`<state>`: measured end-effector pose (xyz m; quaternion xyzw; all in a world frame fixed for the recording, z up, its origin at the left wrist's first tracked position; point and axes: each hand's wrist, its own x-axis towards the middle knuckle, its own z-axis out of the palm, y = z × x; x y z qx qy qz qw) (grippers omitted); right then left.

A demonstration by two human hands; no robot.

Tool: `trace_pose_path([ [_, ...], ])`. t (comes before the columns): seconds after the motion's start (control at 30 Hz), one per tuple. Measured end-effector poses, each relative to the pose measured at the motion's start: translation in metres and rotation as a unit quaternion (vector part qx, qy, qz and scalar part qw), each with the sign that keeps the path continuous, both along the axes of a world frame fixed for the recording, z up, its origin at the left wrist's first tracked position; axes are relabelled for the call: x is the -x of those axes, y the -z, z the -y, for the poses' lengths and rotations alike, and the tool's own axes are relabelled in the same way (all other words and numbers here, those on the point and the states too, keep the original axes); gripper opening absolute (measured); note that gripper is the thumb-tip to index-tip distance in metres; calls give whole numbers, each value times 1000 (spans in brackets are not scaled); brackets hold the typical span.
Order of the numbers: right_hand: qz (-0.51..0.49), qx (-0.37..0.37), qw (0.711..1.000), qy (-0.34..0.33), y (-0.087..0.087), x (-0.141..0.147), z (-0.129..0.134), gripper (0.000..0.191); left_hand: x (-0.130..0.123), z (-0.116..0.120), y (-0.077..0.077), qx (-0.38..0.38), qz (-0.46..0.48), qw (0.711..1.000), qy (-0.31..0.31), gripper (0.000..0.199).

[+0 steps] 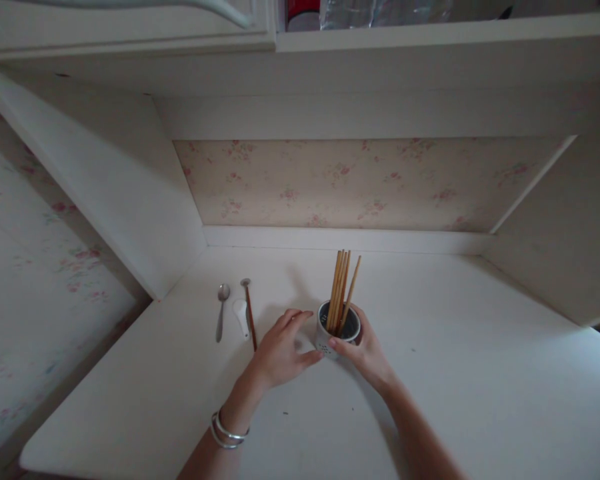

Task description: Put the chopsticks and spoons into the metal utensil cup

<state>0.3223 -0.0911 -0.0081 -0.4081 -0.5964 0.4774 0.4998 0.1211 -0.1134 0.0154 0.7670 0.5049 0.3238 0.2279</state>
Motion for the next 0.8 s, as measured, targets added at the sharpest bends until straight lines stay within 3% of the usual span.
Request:
trace_pose_path([
  [0.1,-4,-1,1000,0,5,0,-1,75,12,3,-1,-24,-126,984,-125,23],
  [0.2,4,-9,1000,-3,8,0,-3,77,24,8,1,-19,-230,936,-267,29],
  [0.27,15,-12,1000,-3,9,-1,-4,77,32,12,3,-10,-275,907,-318,28],
  [0.43,28,-17,999,3,12,-2,-6,77,41,16,10,-5,-336,883,-327,27],
  [0.8,-8,-6,1000,-13,6,1,-3,75,34,15,20,-22,-336,900,-276,26],
])
